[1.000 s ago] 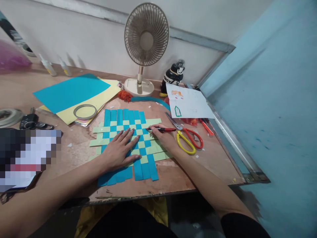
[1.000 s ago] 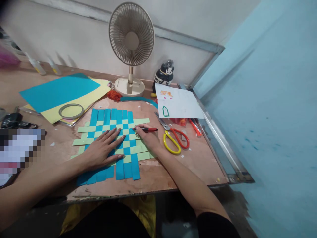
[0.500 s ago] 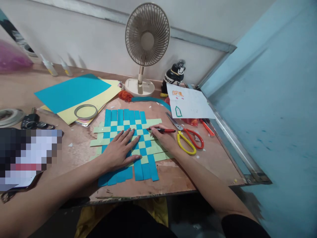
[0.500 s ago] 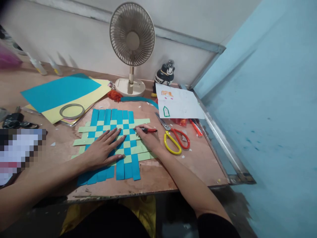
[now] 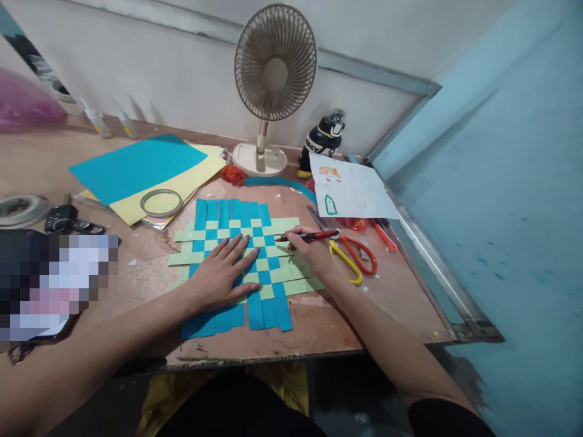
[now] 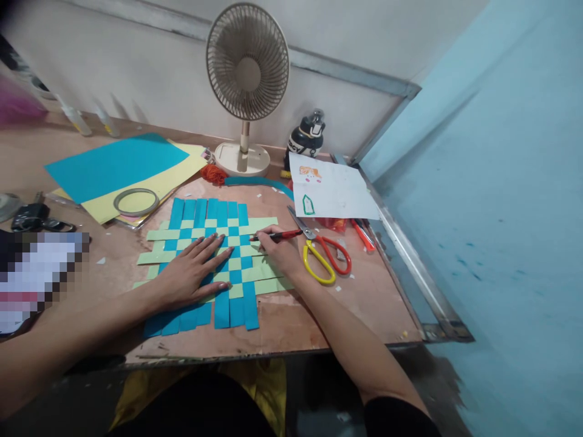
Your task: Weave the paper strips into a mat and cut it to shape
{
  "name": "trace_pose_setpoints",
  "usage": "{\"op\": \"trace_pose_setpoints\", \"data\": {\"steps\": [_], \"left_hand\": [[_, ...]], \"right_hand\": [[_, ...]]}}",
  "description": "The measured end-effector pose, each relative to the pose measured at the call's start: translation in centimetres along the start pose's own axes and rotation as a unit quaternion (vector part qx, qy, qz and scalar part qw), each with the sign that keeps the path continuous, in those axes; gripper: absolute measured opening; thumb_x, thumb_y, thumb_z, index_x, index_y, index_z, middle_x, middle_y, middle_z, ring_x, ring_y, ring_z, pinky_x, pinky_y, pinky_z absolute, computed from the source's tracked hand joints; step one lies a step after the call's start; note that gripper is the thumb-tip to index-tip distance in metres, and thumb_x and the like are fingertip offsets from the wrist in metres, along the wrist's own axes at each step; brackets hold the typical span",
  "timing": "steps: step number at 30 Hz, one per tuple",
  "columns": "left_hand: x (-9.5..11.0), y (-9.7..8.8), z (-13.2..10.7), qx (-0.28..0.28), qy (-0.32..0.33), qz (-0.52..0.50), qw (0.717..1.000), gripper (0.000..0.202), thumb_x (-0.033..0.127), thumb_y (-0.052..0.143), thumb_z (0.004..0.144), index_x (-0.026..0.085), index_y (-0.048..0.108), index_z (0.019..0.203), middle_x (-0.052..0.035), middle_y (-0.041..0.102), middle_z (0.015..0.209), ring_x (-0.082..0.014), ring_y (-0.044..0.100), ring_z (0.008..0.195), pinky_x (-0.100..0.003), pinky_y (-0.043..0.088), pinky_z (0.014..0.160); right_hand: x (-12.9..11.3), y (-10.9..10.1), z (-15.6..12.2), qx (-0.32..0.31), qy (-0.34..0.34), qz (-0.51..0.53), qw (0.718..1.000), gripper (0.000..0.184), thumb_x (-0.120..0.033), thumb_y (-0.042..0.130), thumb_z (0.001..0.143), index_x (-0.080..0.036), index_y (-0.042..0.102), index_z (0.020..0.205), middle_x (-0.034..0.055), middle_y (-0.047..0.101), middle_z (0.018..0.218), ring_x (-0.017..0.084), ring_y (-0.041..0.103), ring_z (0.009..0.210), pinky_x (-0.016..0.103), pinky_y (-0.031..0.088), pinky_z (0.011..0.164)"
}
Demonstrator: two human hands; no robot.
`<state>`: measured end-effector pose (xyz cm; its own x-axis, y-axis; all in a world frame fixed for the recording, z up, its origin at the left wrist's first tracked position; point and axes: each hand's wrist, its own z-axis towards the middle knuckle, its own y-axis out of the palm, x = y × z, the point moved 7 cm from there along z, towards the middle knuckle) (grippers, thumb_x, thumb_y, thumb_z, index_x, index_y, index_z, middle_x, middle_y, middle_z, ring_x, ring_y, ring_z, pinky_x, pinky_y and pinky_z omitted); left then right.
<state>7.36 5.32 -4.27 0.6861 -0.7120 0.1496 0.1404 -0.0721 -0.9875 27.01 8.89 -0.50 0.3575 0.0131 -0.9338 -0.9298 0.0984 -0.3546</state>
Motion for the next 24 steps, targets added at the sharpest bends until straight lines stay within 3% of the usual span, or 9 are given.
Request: {"op": "trace_pose_setpoints", "data": {"steps": [8,13,24], "left_hand": [[0.1,0.0,0.0,0.001,-0.005,-0.002,1.000,0.081,0.073,0.025,0.097,0.022,0.027,0.159,-0.0123,0.015,0.167,-0.0346,0.012,0.153,-0.052,0.017,0.122],[0.0,0.0,-0.1,0.002,-0.007,0.000,1.000,0.081,0.074,0.026,0.096,0.022,0.028,0.158,-0.0123,0.016,0.167,-0.0351,0.014,0.153,-0.053,0.018,0.122],[0.1,-0.1,-0.1,0.011,-0.001,0.009,1.000,0.081,0.073,0.026,0.097,0.020,0.030,0.157,-0.0136,0.018,0.166,-0.0353,0.014,0.153,-0.051,0.018,0.122]], "right_hand": [[1.5,1.1,0.1,-0.049,0.034,0.037,0.998,0.019,-0.040,0.060,0.082,-0.022,0.064,0.081,0.0041,0.073,0.079,0.018,0.068,0.070,0.031,0.056,0.065],[2.1,0.8,0.1,-0.034,0.015,0.024,0.999,0.022,-0.043,0.060,0.086,-0.022,0.065,0.088,0.0056,0.075,0.092,0.017,0.069,0.075,0.031,0.055,0.072],[1.1,1.0,-0.1,-0.016,-0.008,0.012,1.000,0.024,-0.044,0.060,0.087,-0.021,0.067,0.089,0.0050,0.075,0.089,0.019,0.070,0.079,0.032,0.055,0.075]]}}
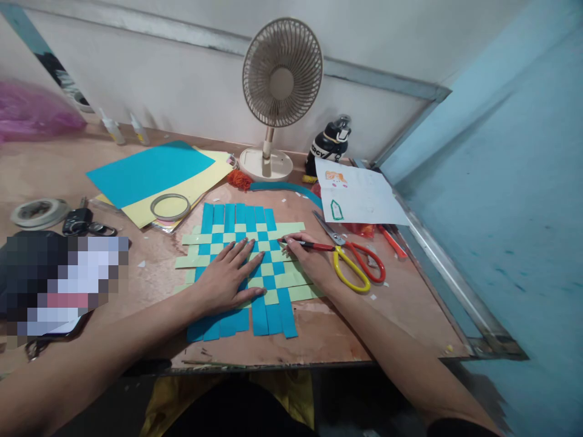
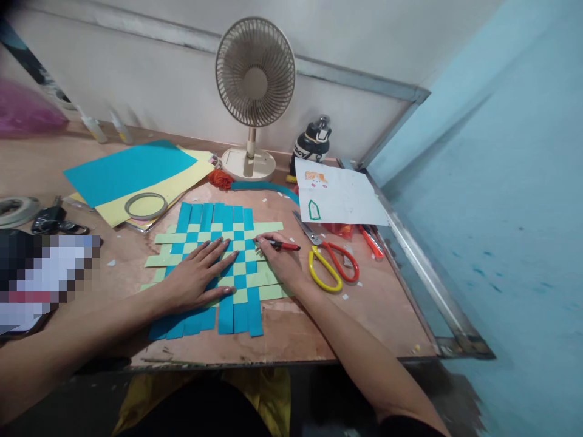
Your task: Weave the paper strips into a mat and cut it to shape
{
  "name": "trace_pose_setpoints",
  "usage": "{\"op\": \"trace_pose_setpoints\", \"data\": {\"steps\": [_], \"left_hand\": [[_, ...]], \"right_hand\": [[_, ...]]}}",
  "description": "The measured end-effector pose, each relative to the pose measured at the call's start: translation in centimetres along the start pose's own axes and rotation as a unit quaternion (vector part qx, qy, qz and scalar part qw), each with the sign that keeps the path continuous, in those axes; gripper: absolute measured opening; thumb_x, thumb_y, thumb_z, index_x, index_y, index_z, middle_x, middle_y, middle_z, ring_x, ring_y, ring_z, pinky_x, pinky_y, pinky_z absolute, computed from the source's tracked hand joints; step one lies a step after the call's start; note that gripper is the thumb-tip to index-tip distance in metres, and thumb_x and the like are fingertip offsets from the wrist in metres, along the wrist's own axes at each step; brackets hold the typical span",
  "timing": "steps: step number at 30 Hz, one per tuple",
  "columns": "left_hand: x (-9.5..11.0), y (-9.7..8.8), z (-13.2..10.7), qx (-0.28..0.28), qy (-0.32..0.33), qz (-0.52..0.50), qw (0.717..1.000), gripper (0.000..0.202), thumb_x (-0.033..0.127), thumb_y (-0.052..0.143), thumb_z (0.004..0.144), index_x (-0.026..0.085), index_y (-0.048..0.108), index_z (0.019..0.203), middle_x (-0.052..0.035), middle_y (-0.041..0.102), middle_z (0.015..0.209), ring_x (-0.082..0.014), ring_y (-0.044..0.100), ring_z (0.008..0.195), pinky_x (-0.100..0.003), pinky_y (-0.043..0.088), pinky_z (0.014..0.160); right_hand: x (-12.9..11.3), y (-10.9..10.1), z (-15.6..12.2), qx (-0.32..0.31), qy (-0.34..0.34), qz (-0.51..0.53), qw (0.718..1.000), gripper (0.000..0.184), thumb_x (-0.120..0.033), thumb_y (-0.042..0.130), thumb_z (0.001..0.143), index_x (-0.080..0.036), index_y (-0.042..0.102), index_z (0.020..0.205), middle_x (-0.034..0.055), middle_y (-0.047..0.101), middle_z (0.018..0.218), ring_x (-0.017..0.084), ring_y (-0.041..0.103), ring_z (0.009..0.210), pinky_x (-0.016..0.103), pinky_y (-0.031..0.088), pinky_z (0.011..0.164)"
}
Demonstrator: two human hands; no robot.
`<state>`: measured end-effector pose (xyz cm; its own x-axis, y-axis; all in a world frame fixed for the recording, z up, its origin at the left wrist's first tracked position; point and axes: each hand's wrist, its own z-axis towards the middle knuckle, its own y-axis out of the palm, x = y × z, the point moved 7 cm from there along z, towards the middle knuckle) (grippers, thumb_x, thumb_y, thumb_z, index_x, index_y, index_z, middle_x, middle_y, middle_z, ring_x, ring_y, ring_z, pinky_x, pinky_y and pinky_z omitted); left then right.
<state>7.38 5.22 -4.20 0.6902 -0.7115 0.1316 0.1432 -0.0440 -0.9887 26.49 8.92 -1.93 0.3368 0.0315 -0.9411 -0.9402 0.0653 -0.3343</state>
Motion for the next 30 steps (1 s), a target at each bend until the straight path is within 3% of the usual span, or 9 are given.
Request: {"op": "trace_pose_setpoints", "data": {"steps": [9,16,23,30], "left_hand": [[0.0,0.1,0.0,0.004,0.002,0.001,1.000,0.079,0.073,0.027,0.097,0.021,0.030,0.157,-0.0118,0.019,0.166,-0.0340,0.015,0.153,-0.050,0.018,0.121],[0.0,0.0,0.0,0.002,0.000,-0.002,1.000,0.080,0.073,0.026,0.097,0.021,0.028,0.158,-0.0126,0.018,0.166,-0.0348,0.016,0.153,-0.051,0.017,0.121],[0.0,-0.1,0.0,-0.001,0.005,-0.006,1.000,0.079,0.072,0.027,0.097,0.022,0.028,0.158,-0.0118,0.017,0.167,-0.0338,0.013,0.154,-0.051,0.016,0.122],[0.0,-0.1,0.0,0.005,0.001,-0.011,1.000,0.079,0.072,0.029,0.097,0.022,0.029,0.158,-0.0106,0.015,0.167,-0.0348,0.015,0.153,-0.051,0.016,0.123]], "right_hand": [[0.3,0.3,0.2,-0.010,-0.029,-0.042,0.999,0.023,-0.041,0.060,0.089,-0.021,0.070,0.089,0.0039,0.074,0.088,0.017,0.071,0.077,0.029,0.053,0.073],[0.4,0.3,-0.6,-0.027,0.037,-0.015,0.999,0.019,-0.038,0.059,0.086,-0.021,0.068,0.085,0.0044,0.075,0.083,0.017,0.069,0.071,0.030,0.053,0.068],[-0.5,-0.9,-1.3,0.007,0.033,-0.008,0.999,0.020,-0.040,0.060,0.083,-0.022,0.066,0.079,0.0025,0.073,0.073,0.018,0.068,0.069,0.031,0.053,0.064],[-0.1,0.1,-1.6,-0.025,0.048,0.004,0.999,0.018,-0.039,0.060,0.084,-0.022,0.067,0.083,0.0036,0.075,0.078,0.018,0.069,0.071,0.031,0.052,0.066]]}}
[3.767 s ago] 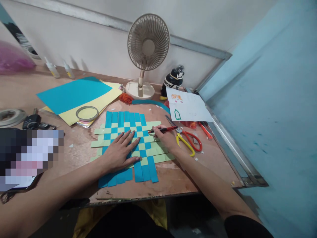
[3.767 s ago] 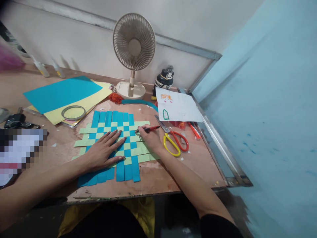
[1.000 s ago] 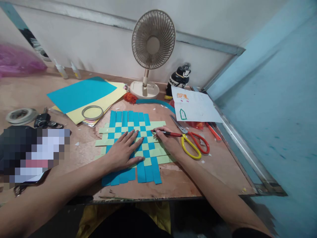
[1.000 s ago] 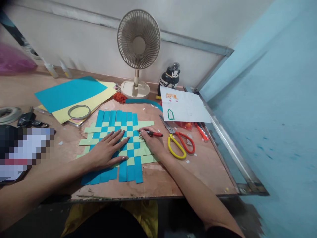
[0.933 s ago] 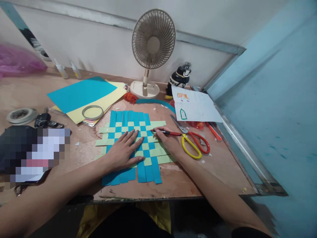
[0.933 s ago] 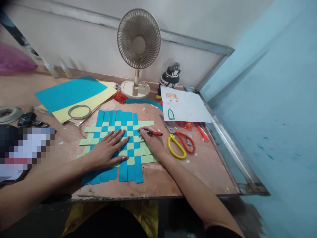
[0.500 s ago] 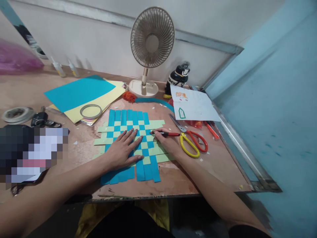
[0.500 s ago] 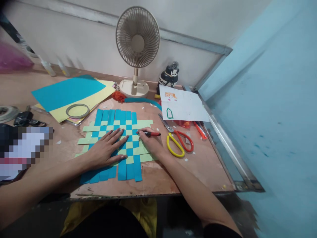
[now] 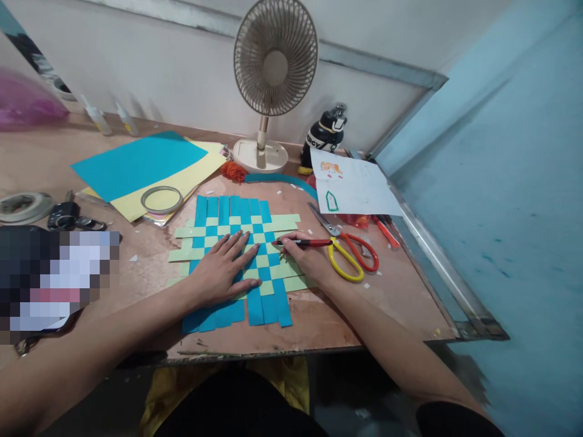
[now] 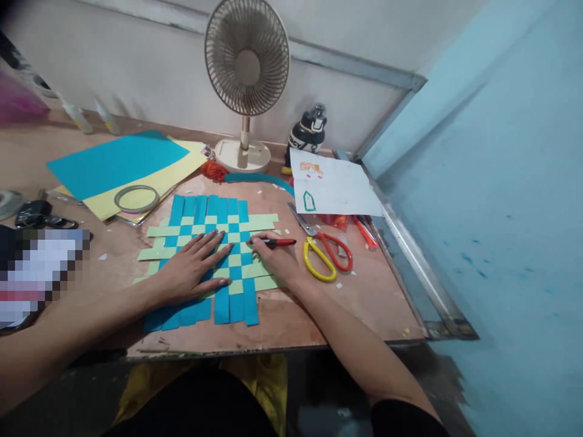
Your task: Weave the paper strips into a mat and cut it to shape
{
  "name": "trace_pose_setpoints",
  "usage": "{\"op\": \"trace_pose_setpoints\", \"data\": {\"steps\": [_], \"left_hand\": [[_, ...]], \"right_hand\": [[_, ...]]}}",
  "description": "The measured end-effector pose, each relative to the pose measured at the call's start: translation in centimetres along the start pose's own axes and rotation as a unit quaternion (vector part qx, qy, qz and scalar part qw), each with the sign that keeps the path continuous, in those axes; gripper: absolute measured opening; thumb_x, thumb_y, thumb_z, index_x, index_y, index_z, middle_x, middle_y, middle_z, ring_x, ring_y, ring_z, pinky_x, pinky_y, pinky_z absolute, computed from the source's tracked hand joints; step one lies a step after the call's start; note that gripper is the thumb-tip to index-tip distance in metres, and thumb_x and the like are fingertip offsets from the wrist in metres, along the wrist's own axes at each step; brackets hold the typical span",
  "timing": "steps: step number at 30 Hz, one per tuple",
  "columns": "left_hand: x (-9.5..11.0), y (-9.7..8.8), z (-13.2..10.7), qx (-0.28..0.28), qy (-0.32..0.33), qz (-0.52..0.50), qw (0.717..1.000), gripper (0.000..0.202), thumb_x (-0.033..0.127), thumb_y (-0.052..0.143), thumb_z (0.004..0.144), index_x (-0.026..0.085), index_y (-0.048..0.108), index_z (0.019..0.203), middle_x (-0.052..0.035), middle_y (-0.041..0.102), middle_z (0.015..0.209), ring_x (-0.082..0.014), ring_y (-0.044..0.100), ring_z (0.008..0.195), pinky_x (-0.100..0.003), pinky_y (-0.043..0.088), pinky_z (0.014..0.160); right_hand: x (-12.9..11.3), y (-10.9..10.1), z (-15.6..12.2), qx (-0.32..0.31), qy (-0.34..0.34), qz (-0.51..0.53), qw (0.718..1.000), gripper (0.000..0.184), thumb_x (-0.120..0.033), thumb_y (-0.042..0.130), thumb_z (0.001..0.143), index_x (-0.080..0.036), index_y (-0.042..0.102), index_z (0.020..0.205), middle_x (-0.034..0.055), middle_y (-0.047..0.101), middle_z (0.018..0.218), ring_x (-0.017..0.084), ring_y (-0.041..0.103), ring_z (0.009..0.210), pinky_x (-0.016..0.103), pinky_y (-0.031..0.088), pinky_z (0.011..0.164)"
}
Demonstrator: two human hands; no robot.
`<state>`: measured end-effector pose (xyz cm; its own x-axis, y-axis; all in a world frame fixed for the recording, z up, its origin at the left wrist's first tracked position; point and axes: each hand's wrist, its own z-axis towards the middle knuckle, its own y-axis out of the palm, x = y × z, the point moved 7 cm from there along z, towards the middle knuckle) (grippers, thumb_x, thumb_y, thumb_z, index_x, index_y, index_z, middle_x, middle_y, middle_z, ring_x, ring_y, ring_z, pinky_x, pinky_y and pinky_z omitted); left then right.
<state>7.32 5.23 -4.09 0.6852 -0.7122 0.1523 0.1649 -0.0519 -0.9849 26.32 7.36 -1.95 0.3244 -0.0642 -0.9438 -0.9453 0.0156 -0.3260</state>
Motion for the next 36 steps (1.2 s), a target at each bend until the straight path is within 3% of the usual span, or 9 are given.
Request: {"op": "trace_pose_setpoints", "data": {"steps": [12,15,19,26,36], "left_hand": [[0.3,-0.4,0.1,0.001,0.006,0.016,1.000,0.077,0.070,0.031,0.097,0.022,0.030,0.157,-0.0109,0.017,0.167,-0.0327,0.014,0.154,-0.051,0.011,0.124],[1.2,-1.7,0.1,0.013,0.035,0.028,0.999,0.067,0.063,0.028,0.101,0.022,0.035,0.154,-0.0101,0.029,0.164,-0.0290,0.021,0.152,-0.051,0.006,0.125],[2.4,-2.9,-0.3,0.016,0.061,0.007,0.998,0.059,0.053,0.021,0.105,0.020,0.044,0.149,-0.0104,0.047,0.154,-0.0239,0.039,0.145,-0.043,0.017,0.124],[2.3,-0.8,-0.7,-0.025,0.060,0.013,0.998,0.068,0.060,0.021,0.104,0.015,0.037,0.153,-0.0131,0.031,0.162,-0.0262,0.028,0.150,-0.044,0.018,0.123],[2.3,-0.2,-0.6,-0.023,0.056,0.017,0.998,0.070,0.062,0.022,0.102,0.016,0.038,0.153,-0.0128,0.031,0.162,-0.0282,0.028,0.150,-0.045,0.019,0.122]], "right_hand": [[0.1,0.3,0.0,-0.022,0.003,-0.010,1.000,0.022,-0.041,0.061,0.085,-0.021,0.068,0.082,0.0050,0.076,0.079,0.018,0.068,0.068,0.031,0.051,0.065],[0.3,0.3,0.2,-0.028,-0.004,-0.029,0.999,0.024,-0.043,0.059,0.085,-0.021,0.068,0.082,0.0054,0.076,0.078,0.019,0.068,0.068,0.032,0.051,0.066],[0.3,0.2,0.4,-0.023,-0.014,-0.047,0.999,0.023,-0.044,0.059,0.084,-0.022,0.066,0.081,0.0044,0.074,0.074,0.020,0.067,0.068,0.032,0.051,0.066],[0.1,-0.5,0.4,0.015,-0.015,-0.046,0.999,0.024,-0.045,0.057,0.084,-0.023,0.066,0.080,0.0028,0.072,0.070,0.021,0.068,0.070,0.035,0.053,0.071],[0.0,0.1,0.2,0.010,-0.020,-0.017,1.000,0.023,-0.043,0.059,0.085,-0.021,0.067,0.085,0.0046,0.075,0.079,0.019,0.070,0.074,0.033,0.053,0.074]]}}
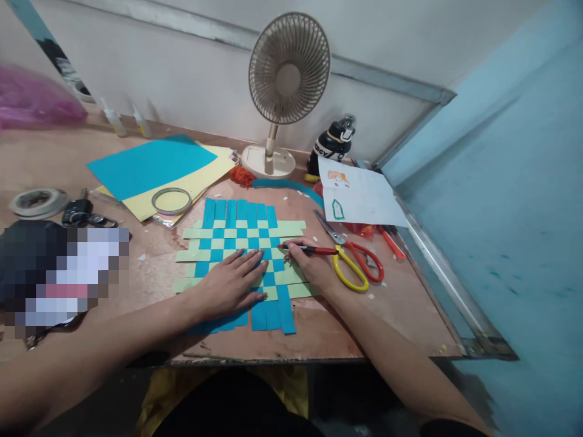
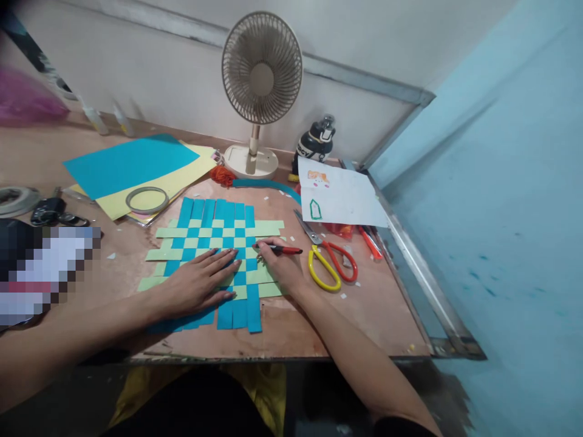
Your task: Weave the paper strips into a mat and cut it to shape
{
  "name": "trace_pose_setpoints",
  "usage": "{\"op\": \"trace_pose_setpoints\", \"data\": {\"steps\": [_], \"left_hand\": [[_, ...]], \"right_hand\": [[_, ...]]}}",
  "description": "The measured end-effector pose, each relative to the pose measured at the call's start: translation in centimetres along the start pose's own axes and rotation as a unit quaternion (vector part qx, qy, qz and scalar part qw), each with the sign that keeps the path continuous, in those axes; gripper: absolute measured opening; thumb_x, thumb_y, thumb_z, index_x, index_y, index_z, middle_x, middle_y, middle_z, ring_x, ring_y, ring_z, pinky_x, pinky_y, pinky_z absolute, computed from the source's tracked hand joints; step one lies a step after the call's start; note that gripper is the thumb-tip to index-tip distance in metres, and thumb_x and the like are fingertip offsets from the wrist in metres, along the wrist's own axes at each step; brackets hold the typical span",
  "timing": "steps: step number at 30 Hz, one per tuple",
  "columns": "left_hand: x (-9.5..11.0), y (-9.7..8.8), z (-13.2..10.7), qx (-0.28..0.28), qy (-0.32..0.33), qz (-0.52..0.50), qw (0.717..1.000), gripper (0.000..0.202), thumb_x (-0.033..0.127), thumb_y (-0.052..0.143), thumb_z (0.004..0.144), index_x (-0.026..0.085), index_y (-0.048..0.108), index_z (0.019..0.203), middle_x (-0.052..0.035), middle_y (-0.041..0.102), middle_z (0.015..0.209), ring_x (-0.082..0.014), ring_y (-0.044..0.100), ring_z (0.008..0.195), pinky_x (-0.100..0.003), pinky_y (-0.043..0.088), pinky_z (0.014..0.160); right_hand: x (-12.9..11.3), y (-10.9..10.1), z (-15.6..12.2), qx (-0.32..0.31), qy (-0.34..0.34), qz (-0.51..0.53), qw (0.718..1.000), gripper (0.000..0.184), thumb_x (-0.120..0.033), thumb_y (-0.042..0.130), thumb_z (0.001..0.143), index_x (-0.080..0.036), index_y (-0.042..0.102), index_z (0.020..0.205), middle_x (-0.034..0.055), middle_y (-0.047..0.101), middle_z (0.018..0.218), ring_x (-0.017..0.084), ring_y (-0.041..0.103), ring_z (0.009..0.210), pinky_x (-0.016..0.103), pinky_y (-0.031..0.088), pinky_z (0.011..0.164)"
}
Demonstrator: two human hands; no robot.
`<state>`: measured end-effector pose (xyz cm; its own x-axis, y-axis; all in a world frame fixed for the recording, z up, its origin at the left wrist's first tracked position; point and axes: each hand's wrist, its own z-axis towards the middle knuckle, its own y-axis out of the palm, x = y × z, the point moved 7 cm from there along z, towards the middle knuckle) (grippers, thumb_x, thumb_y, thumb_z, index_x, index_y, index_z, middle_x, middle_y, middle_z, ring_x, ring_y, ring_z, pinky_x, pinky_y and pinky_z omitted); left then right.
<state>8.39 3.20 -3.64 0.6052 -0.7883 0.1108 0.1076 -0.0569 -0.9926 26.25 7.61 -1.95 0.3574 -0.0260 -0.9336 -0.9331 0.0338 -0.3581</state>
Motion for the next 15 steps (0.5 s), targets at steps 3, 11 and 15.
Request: {"op": "trace_pose_setpoints", "data": {"steps": [3,11,15], "left_hand": [[-0.01,0.04,-0.03,0.008,0.001,-0.005,1.000,0.070,0.062,0.022,0.102,0.016,0.039,0.153,-0.0131,0.032,0.161,-0.0285,0.028,0.150,-0.045,0.018,0.122],[0.09,0.04,-0.10,0.007,0.013,0.014,1.000,0.071,0.061,0.022,0.103,0.013,0.037,0.154,-0.0146,0.028,0.162,-0.0298,0.028,0.150,-0.046,0.020,0.122],[0.08,-0.03,-0.11,0.011,0.014,0.013,1.000,0.071,0.061,0.023,0.103,0.013,0.038,0.153,-0.0142,0.030,0.161,-0.0302,0.030,0.149,-0.047,0.020,0.122]], "right_hand": [[0.34,0.10,0.15,0.000,0.001,0.005,1.000,0.025,-0.043,0.059,0.086,-0.020,0.067,0.088,0.0061,0.076,0.084,0.019,0.070,0.074,0.033,0.053,0.073],[0.54,0.46,0.07,-0.022,0.016,0.003,1.000,0.023,-0.042,0.058,0.086,-0.020,0.066,0.086,0.0050,0.076,0.087,0.017,0.070,0.072,0.030,0.053,0.068],[-0.12,0.14,-0.21,-0.015,0.012,0.004,1.000,0.020,-0.039,0.059,0.084,-0.020,0.067,0.081,0.0037,0.074,0.076,0.018,0.069,0.070,0.029,0.052,0.065]]}}
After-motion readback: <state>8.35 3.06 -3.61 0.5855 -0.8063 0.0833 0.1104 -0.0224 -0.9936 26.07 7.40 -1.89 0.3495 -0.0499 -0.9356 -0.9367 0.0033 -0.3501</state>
